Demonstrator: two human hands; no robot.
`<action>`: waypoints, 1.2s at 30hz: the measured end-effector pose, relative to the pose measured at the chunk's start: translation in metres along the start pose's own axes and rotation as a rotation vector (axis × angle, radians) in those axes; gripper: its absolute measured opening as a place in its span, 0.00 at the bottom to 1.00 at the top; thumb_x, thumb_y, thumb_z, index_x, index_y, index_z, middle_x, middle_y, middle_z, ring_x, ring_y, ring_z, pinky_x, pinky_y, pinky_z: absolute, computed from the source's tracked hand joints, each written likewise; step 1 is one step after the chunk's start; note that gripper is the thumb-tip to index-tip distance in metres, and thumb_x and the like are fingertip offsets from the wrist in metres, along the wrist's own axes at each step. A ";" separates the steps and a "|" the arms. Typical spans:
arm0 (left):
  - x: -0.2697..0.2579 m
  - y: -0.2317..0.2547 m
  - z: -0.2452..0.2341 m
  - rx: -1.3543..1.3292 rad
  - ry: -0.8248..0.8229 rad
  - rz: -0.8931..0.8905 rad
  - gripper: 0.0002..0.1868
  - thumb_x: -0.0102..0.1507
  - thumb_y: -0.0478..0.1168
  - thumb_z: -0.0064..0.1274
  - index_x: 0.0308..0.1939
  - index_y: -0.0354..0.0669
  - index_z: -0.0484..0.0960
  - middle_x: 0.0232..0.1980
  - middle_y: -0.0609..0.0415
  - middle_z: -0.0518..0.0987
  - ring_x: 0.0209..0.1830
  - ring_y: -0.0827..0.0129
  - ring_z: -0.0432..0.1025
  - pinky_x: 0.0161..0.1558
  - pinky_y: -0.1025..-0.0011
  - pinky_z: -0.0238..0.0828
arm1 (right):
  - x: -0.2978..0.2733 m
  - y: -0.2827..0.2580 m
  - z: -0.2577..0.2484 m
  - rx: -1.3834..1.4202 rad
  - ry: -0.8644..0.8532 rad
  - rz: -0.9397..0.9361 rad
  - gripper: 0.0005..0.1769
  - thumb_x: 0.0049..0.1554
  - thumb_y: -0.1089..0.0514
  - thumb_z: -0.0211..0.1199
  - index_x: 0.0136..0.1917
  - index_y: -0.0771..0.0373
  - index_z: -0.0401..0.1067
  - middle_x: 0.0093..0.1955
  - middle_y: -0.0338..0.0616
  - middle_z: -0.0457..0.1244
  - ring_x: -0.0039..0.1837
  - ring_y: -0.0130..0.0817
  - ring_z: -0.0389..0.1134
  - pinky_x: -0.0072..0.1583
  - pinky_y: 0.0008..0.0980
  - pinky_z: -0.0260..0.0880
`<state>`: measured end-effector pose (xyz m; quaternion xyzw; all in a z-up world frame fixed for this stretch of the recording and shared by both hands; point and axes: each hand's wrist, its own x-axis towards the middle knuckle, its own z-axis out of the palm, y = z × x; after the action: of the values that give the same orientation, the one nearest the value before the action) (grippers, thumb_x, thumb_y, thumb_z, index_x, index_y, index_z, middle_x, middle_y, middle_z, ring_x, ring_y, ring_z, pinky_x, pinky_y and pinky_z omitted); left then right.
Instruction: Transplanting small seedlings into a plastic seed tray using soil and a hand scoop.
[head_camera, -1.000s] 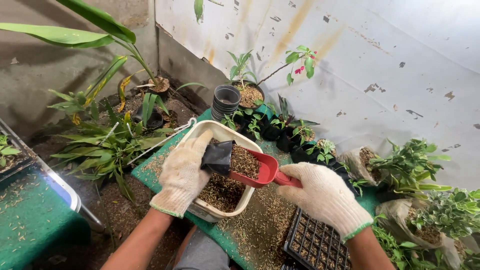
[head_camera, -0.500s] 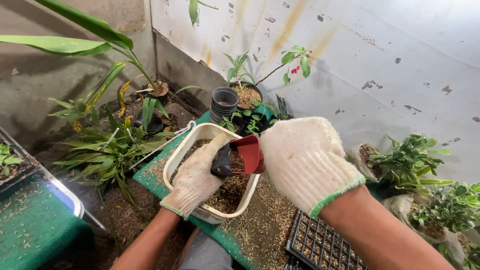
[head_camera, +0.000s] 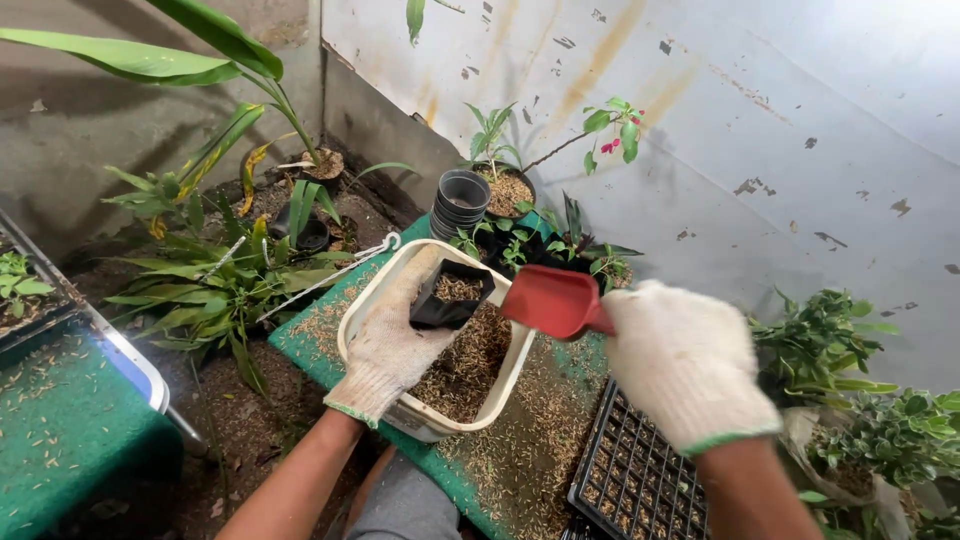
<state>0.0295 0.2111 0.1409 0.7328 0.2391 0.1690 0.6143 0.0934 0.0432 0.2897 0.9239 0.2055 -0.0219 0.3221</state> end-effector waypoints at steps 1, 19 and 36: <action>0.003 -0.004 0.002 0.001 0.002 0.003 0.39 0.56 0.39 0.64 0.71 0.64 0.70 0.73 0.50 0.70 0.74 0.49 0.64 0.74 0.51 0.58 | 0.012 -0.013 0.017 0.001 0.004 0.001 0.13 0.61 0.47 0.58 0.58 0.38 0.76 0.47 0.36 0.72 0.49 0.33 0.77 0.52 0.43 0.80; 0.008 0.004 -0.006 0.097 -0.250 -0.137 0.61 0.49 0.50 0.73 0.80 0.74 0.52 0.76 0.65 0.69 0.75 0.69 0.65 0.75 0.60 0.60 | 0.057 -0.035 0.029 1.003 0.197 -0.425 0.12 0.61 0.62 0.61 0.57 0.62 0.78 0.62 0.51 0.67 0.65 0.45 0.71 0.66 0.45 0.73; 0.006 -0.025 0.002 0.292 -0.064 0.444 0.29 0.58 0.43 0.52 0.65 0.47 0.75 0.56 0.54 0.79 0.54 0.61 0.76 0.55 0.62 0.71 | 0.024 0.072 0.157 0.730 0.357 -0.201 0.11 0.59 0.55 0.62 0.52 0.60 0.80 0.60 0.46 0.69 0.54 0.42 0.73 0.57 0.41 0.76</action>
<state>0.0322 0.2165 0.1155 0.8531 0.0752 0.2401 0.4571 0.1580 -0.0938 0.2035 0.9420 0.3261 0.0359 -0.0711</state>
